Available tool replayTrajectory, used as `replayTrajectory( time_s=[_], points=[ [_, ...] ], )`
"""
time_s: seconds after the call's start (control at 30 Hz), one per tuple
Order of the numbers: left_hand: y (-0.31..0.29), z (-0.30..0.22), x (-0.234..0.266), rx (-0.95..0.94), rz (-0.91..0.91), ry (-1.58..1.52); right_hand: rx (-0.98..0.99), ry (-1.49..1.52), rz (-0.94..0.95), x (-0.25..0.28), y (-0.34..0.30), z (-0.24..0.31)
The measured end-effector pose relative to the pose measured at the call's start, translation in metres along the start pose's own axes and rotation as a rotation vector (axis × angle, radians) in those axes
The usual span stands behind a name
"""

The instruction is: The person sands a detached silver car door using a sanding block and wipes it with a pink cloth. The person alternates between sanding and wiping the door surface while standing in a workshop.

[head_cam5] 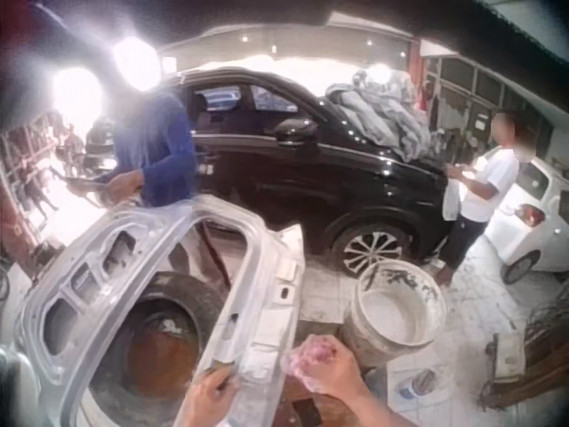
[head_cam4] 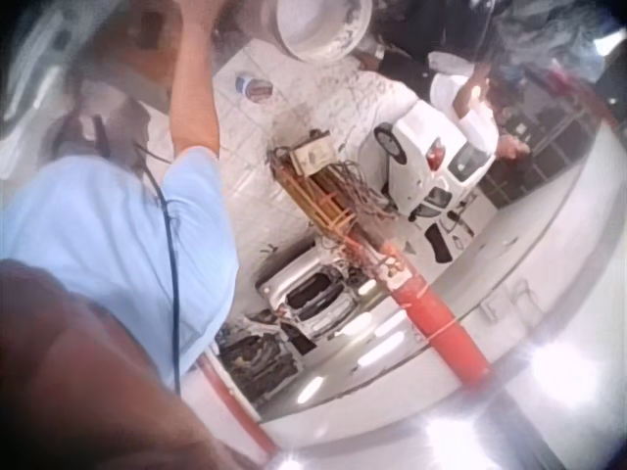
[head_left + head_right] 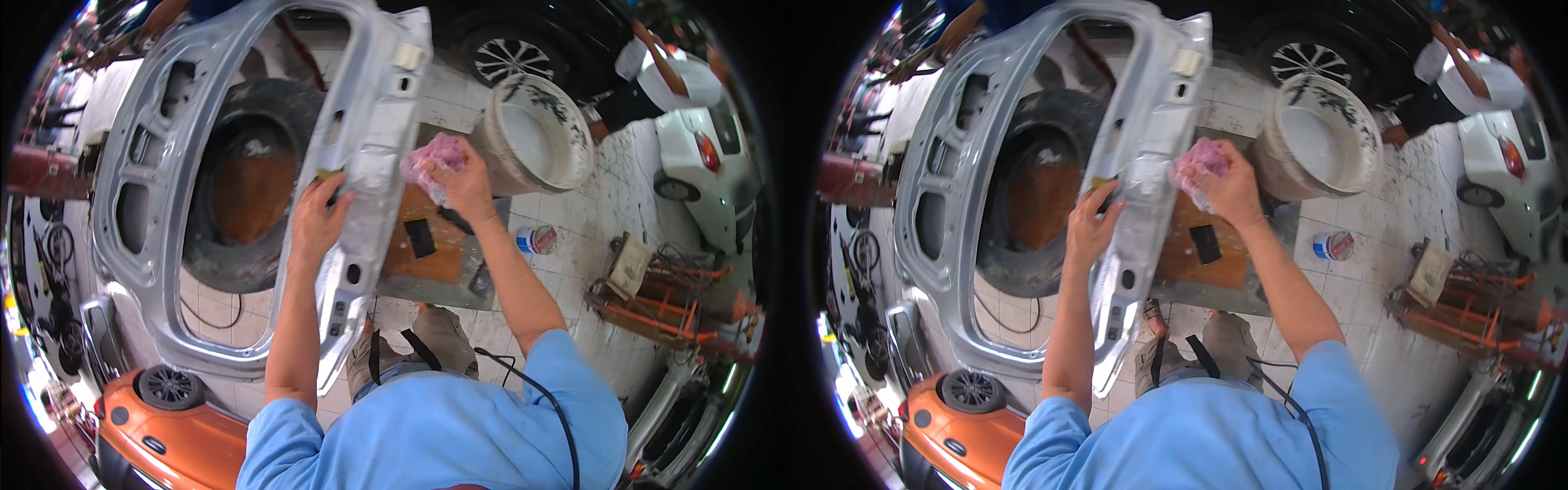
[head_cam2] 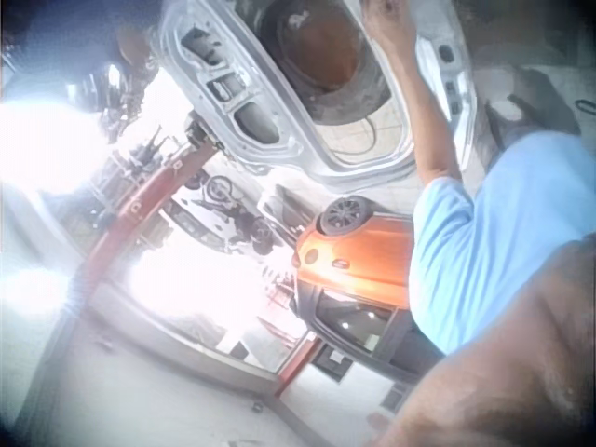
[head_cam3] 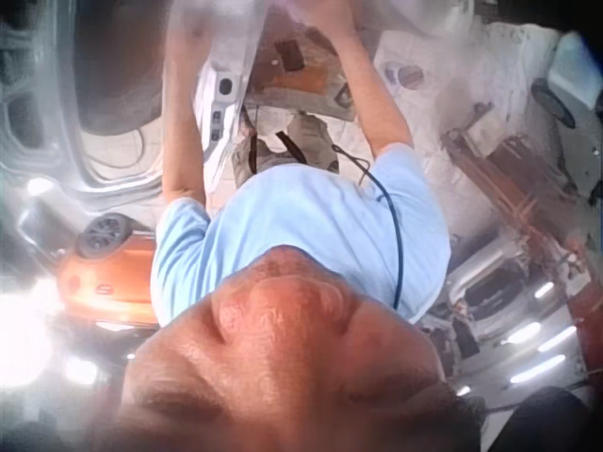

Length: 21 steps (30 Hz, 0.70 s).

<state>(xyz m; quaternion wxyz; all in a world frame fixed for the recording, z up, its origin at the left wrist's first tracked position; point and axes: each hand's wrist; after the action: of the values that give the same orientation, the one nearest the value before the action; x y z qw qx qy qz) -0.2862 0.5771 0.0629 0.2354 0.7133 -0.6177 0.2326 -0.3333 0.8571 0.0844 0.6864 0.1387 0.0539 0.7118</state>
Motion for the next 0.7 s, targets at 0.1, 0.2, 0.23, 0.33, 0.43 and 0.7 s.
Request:
replayTrajectory(
  time_s=[0.1,0.2,0.23,0.33,0.43,0.7],
  points=[
    [-0.012,-0.01,-0.025,-0.115,-0.028,0.057,-0.128,-0.027,-0.054,0.102,0.029,-0.011],
    [0.002,-0.028,-0.043,-0.112,-0.07,0.164,-0.301,-0.051,-0.06,0.192,0.064,-0.037],
    [0.019,-0.036,-0.048,-0.012,-0.038,0.217,-0.248,-0.179,-0.001,0.213,0.073,-0.05],
    [0.099,-0.066,-0.063,0.245,-0.164,0.074,-0.304,-0.512,0.266,0.254,0.096,-0.092],
    [0.187,-0.097,-0.088,0.155,-0.276,0.104,-0.506,-0.598,0.496,0.258,0.105,-0.131],
    [0.278,-0.12,-0.167,0.298,-0.08,0.399,-0.492,-0.852,1.019,0.267,0.097,-0.205]
  ],
)
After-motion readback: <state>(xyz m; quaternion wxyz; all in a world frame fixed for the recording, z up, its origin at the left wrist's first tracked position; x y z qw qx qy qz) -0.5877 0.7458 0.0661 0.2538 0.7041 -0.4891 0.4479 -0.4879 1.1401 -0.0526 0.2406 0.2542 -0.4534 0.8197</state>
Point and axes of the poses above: each hand's wrist, its own y-axis towards the middle knuckle, its own x-axis out of the back of the hand, z = x × y, and after that the axes turned 10 degrees about x, right-handed
